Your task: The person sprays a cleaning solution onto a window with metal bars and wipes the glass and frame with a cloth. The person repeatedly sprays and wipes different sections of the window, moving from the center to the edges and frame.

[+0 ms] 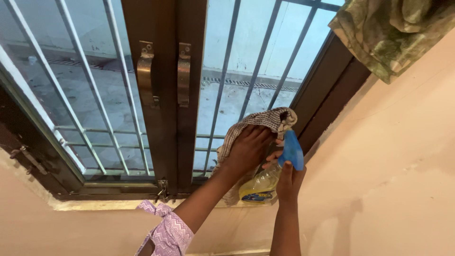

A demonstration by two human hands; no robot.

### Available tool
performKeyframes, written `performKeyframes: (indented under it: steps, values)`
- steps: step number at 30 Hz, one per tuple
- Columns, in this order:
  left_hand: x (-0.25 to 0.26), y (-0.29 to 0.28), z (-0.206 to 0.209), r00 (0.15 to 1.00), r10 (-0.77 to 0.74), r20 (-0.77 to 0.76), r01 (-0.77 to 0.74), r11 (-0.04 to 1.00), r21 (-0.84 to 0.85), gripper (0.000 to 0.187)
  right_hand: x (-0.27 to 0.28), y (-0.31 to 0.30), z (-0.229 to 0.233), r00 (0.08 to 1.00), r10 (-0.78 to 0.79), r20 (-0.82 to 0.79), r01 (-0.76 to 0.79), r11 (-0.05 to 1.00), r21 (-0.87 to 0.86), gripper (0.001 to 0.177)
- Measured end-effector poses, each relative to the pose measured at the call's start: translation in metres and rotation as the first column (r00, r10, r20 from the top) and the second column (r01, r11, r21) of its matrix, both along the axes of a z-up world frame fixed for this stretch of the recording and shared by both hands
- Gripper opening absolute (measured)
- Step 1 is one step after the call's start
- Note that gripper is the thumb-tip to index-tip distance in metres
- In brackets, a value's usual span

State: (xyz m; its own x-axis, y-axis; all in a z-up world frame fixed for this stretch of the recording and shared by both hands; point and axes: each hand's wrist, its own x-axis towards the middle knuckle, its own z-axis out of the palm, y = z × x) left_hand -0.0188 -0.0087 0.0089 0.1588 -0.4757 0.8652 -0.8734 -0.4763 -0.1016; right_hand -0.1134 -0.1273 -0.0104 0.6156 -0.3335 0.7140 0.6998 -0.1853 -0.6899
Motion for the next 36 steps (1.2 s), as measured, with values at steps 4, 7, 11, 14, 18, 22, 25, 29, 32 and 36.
performKeyframes:
  steps: [4, 7, 11, 14, 18, 22, 25, 29, 32, 36]
  values:
    - [-0.001, 0.009, -0.008, 0.993, 0.111, -0.035, -0.115, 0.983, -0.144, 0.028, -0.004, 0.011, 0.004, 1.000, 0.028, -0.008, -0.028, 0.999, -0.028, 0.079]
    - [0.005, 0.022, -0.015, 0.981, 0.178, -0.080, -0.191, 0.958, -0.213, 0.023, -0.002, 0.022, 0.003, 0.995, 0.098, 0.008, -0.098, 0.995, -0.013, 0.081]
    - [0.014, 0.045, -0.028, 0.948, 0.298, -0.109, -0.318, 0.884, -0.343, 0.049, -0.001, 0.030, -0.002, 0.991, 0.119, -0.057, -0.121, 0.992, -0.030, 0.082]
    - [0.018, 0.045, -0.032, 0.932, 0.331, -0.149, -0.363, 0.865, -0.347, 0.058, -0.001, 0.034, -0.003, 0.990, 0.124, -0.073, -0.126, 0.992, -0.018, 0.083]
    - [0.015, 0.040, -0.029, 0.936, 0.326, -0.135, -0.353, 0.850, -0.392, 0.060, -0.001, 0.035, -0.002, 0.987, 0.137, -0.081, -0.138, 0.990, -0.004, 0.085]
    - [0.014, 0.035, -0.024, 0.958, 0.263, -0.115, -0.287, 0.882, -0.374, 0.046, 0.001, 0.034, -0.003, 0.983, 0.171, -0.068, -0.171, 0.985, -0.001, 0.084]
    - [0.015, 0.027, -0.022, 0.974, 0.206, -0.090, -0.224, 0.919, -0.325, 0.030, 0.000, 0.031, -0.003, 0.985, 0.162, -0.063, -0.163, 0.986, -0.012, 0.083]
    - [0.015, 0.013, -0.019, 0.987, 0.076, -0.143, -0.094, 0.988, -0.124, 0.023, -0.003, 0.022, -0.002, 0.988, 0.146, -0.057, -0.147, 0.989, -0.004, 0.080]
    - [0.017, 0.002, -0.017, 0.996, -0.041, -0.085, 0.039, 0.999, -0.033, 0.028, -0.003, 0.016, -0.005, 0.994, 0.102, -0.040, -0.101, 0.995, 0.017, 0.079]
    - [0.018, -0.010, -0.013, 0.998, -0.024, 0.049, 0.023, 1.000, 0.017, 0.032, -0.005, 0.001, -0.012, 0.999, 0.014, -0.051, -0.014, 1.000, -0.008, 0.081]
